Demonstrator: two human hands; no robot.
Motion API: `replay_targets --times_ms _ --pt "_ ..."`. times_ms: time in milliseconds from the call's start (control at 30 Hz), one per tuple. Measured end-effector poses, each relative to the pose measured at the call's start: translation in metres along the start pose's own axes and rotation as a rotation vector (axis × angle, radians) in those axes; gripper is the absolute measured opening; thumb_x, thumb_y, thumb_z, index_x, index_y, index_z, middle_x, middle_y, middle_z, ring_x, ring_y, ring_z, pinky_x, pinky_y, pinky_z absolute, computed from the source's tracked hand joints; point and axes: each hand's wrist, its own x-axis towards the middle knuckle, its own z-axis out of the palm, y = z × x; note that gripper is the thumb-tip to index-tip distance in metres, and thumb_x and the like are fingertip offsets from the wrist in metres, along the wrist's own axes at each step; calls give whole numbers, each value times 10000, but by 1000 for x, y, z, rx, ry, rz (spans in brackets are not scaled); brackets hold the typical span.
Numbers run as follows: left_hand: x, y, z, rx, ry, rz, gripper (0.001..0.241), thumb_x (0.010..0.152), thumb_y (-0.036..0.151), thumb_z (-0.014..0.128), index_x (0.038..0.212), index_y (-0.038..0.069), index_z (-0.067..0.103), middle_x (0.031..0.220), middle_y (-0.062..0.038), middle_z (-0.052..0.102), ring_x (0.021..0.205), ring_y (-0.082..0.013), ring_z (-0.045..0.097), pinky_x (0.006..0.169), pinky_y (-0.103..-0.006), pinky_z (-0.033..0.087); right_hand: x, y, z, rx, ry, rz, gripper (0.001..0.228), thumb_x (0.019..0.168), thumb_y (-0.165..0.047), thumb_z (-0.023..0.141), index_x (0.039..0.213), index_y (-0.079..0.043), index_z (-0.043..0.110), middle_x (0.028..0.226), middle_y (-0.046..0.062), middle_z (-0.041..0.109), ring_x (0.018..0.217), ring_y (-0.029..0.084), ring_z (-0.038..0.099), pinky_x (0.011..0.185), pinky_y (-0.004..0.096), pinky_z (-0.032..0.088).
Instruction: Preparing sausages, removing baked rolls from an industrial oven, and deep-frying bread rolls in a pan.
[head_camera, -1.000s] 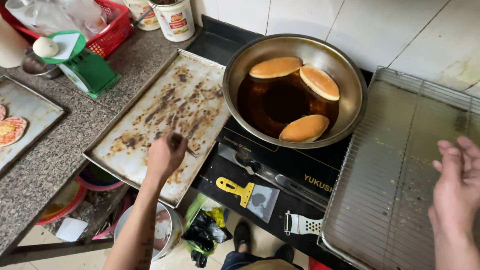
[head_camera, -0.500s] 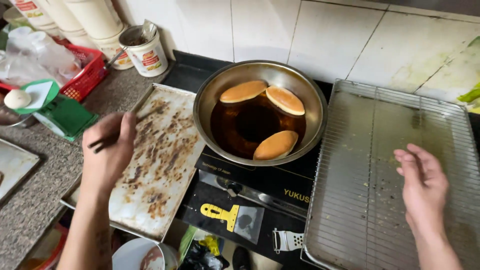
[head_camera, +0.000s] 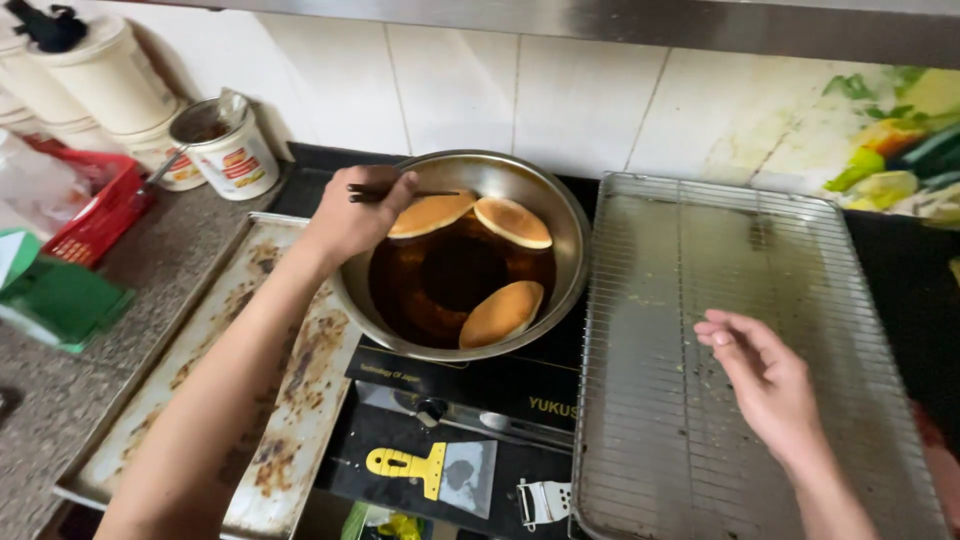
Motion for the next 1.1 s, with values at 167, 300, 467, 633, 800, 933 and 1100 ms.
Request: replay_targets --times_ms 167,300,467,633,800,933,1100 --pt "24 -37 42 347 10 136 298 1071 362 727 1037 113 887 910 -212 826 771 -514 739 682 -582 587 -9 22 -19 33 -11 -2 359 1150 -12 639 1489 71 720 1292 186 852 1177 248 793 1038 355 611" --pt "26 -74 50 389 -10 18 339 1049 438 733 1027 136 887 935 -208 836 791 -528 747 696 -599 596 -21 4 -28 76 15 48 365 1164 -27 607 1499 62 722 1340 194 836 1220 268 785 1024 387 612" --pt "21 -41 48 286 -72 134 310 1129 372 729 1025 134 897 880 -130 837 713 -426 731 656 -525 557 -22 -6 -29 60 16 82 389 1158 -18 584 1513 83 706 1353 235 838 1246 310 807 1033 412 640" --pt "14 19 65 297 -206 486 423 1190 424 614 1218 101 886 1091 -125 846 829 -362 777 763 -482 617 -18 10 -24 95 -4 92 375 1169 -73 596 1491 71 720 1336 215 841 1229 296 805 1022 412 623" --pt "29 22 87 263 -246 514 357 1175 384 626 1175 111 856 1046 -134 768 840 -410 727 725 -538 580 -21 3 -21 107 13 112 380 1168 -78 602 1495 78 719 1339 228 842 1227 303 804 1028 416 625" --pt "70 -41 120 505 -310 393 556 1262 515 450 997 138 760 898 -85 758 707 -291 698 672 -430 609 -26 -2 -27 53 29 103 380 1162 -71 599 1491 71 726 1341 219 852 1234 300 818 1035 413 646" --pt "76 -89 105 690 -283 71 613 1269 600 529 935 160 795 765 -49 779 550 -208 708 531 -391 638 -34 -3 -39 39 72 135 396 1168 -66 589 1513 84 711 1343 235 846 1235 312 814 1029 418 633"
